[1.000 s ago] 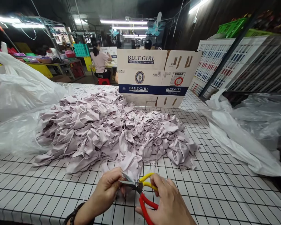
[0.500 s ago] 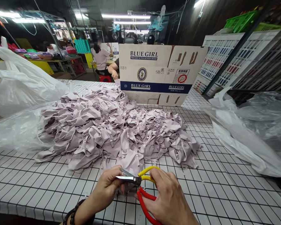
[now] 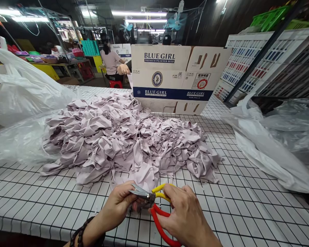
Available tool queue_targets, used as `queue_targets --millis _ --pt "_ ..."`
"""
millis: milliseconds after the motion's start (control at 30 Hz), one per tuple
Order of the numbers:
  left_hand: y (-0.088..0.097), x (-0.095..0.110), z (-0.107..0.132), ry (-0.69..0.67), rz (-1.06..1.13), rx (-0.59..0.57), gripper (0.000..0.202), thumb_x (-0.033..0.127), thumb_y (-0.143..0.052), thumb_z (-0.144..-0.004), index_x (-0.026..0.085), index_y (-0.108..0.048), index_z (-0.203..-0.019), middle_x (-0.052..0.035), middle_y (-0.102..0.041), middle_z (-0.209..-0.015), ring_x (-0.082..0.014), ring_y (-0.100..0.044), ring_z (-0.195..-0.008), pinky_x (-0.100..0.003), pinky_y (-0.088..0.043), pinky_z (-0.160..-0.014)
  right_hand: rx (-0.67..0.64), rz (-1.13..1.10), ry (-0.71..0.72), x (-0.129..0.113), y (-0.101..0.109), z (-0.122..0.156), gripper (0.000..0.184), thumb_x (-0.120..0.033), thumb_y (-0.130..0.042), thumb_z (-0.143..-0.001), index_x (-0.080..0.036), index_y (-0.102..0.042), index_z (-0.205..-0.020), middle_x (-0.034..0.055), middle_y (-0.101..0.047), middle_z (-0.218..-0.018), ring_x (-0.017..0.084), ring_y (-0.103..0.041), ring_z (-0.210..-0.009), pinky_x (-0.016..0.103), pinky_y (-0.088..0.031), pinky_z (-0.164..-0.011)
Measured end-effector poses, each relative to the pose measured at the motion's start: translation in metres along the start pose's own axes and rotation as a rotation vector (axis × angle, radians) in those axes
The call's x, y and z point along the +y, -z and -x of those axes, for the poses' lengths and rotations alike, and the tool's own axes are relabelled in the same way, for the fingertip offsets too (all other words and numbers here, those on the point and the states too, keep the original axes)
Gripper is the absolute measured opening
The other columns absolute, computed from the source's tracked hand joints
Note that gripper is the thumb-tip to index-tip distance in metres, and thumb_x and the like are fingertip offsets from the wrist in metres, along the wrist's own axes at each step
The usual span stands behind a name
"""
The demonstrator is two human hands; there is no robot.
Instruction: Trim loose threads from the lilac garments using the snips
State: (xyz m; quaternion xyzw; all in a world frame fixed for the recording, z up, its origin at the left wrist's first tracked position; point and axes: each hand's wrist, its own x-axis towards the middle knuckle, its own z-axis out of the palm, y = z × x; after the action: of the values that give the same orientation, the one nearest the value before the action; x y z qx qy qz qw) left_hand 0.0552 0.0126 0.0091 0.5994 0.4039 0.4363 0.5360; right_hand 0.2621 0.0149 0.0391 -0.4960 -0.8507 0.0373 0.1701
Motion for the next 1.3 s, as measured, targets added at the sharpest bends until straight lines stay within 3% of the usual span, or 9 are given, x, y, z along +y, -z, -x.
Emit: queue_targets --millis 367,833,933,1100,1167,1300 --pt "0.001 0.000 0.002 0.036 0.074 -0.013 0.038 0.041 -0.052 -0.091 0.012 -0.072 -0.076 -0.0040 -0.058 -0.070 -0.0095 -0.053 -0.054 -0.020 -0.045 -0.053 0.046 0.041 0.062 0.004 -0.004 -0.002 0.035 -0.045 -0.063 -0.075 -0.024 -0.040 -0.061 -0.0079 -0.045 -0.046 0.011 -0.040 -0.043 0.025 -0.029 -0.051" --pt "0.001 0.001 0.002 0.086 0.058 -0.048 0.035 0.037 -0.051 -0.091 0.013 -0.070 -0.075 -0.0020 -0.054 -0.069 -0.0092 -0.052 -0.053 -0.021 -0.043 -0.053 0.069 0.037 0.114 0.012 -0.011 -0.001 0.040 -0.050 -0.063 -0.076 -0.023 -0.040 -0.059 -0.0079 -0.047 -0.044 0.010 -0.035 -0.042 0.025 -0.028 -0.050" --pt "0.001 0.003 0.002 0.071 0.022 -0.051 0.034 0.035 -0.051 -0.091 0.013 -0.070 -0.073 -0.0016 -0.054 -0.066 -0.0095 -0.052 -0.053 -0.021 -0.043 -0.054 -0.009 -0.080 -0.086 0.025 -0.014 0.009 0.041 -0.054 -0.059 -0.077 -0.023 -0.040 -0.060 -0.0061 -0.050 -0.048 0.012 -0.042 -0.045 0.023 -0.031 -0.048" --pt "0.001 0.003 0.000 0.083 0.052 -0.033 0.037 0.039 -0.051 -0.090 0.012 -0.069 -0.072 -0.0008 -0.053 -0.061 -0.0101 -0.052 -0.053 -0.022 -0.043 -0.056 -0.124 -0.081 -0.710 0.083 -0.019 0.056 0.039 -0.062 -0.052 -0.077 -0.026 -0.042 -0.063 -0.0044 -0.053 -0.048 0.017 -0.050 -0.044 0.027 -0.036 -0.045" --pt "0.001 0.001 -0.001 0.103 0.086 -0.031 0.039 0.043 -0.052 -0.090 0.012 -0.068 -0.072 -0.0003 -0.052 -0.061 -0.0099 -0.051 -0.052 -0.022 -0.042 -0.055 -0.179 -0.024 -0.824 0.114 -0.020 0.081 0.039 -0.061 -0.054 -0.073 -0.027 -0.043 -0.057 -0.0016 -0.055 -0.047 0.020 -0.053 -0.044 0.030 -0.037 -0.045" --pt "-0.002 -0.001 0.000 0.120 0.140 -0.023 0.042 0.048 -0.053 -0.088 0.011 -0.068 -0.074 -0.0010 -0.053 -0.062 -0.0101 -0.051 -0.054 -0.022 -0.040 -0.054 -0.263 -0.005 -0.862 0.157 -0.020 0.114 0.037 -0.052 -0.058 -0.066 -0.027 -0.040 -0.045 0.0057 -0.058 -0.051 0.026 -0.058 -0.050 0.037 -0.043 -0.051"
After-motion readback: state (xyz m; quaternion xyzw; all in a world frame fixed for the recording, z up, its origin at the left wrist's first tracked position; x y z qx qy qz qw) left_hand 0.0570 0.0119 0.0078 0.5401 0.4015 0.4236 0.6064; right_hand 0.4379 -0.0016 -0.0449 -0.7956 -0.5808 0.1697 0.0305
